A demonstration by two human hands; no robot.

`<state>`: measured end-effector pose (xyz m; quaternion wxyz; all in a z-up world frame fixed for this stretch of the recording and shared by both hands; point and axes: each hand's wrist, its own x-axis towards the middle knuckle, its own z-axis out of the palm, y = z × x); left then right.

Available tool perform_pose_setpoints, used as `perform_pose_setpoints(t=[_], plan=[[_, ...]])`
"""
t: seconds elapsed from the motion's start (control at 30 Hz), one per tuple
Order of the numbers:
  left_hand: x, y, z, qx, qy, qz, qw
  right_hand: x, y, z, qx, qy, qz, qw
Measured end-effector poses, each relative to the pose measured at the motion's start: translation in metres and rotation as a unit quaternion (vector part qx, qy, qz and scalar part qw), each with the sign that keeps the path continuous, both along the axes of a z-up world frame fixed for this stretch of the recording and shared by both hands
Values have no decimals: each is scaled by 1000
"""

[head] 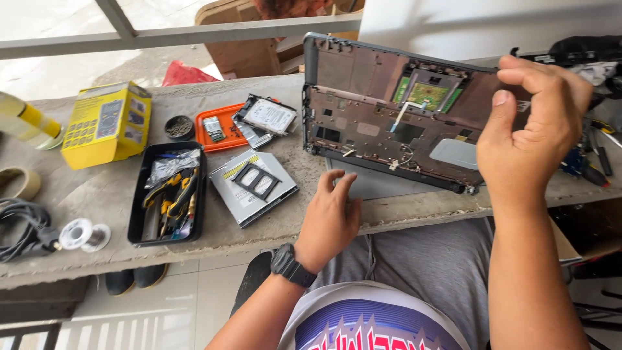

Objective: The person removes the motherboard from a disassembled laptop, holds it up to view both sides, and then places it on the table. They then lift and rotate the laptop screen assembly to inspect the back and front.

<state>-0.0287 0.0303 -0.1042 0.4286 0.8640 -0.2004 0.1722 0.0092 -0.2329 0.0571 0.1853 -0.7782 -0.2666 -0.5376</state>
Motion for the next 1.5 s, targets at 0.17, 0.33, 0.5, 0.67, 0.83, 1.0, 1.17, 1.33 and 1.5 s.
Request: perform_pose_setpoints(t=[0.17, 0.33, 0.5, 0.67, 0.83, 1.0, 1.17, 1.33, 1.5], plan=[[10, -10, 6, 44, -3, 42, 998, 1, -3, -3, -6, -3, -1, 1000], [11, -15, 5, 110, -30, 72, 991, -2, -2, -2, -8, -4, 2, 1000], [14, -15, -9, 104, -67, 60, 991, 1, -3, -5, -9, -5, -3, 1000], [14, -15, -13, 110, -90, 53, 988, 1, -2, -4, -9, -9, 0, 1000], [13, -17, -14, 124, -87, 56, 987, -1, -3, -3, -12, -9, 0, 1000], [9, -17, -11, 126, -90, 66, 986, -1, -3, -3, -14, -9, -6, 1000], [10, -17, -15, 125, -99, 75, 984, -3, -2, -3, -12, -5, -1, 1000], [11, -15, -15, 121, -104, 57, 986, -2, -2, -3, -13, -9, -4, 1000], [13, -15, -15, 129, -111, 53, 984, -2, -3, -3, -14, -9, -6, 1000]])
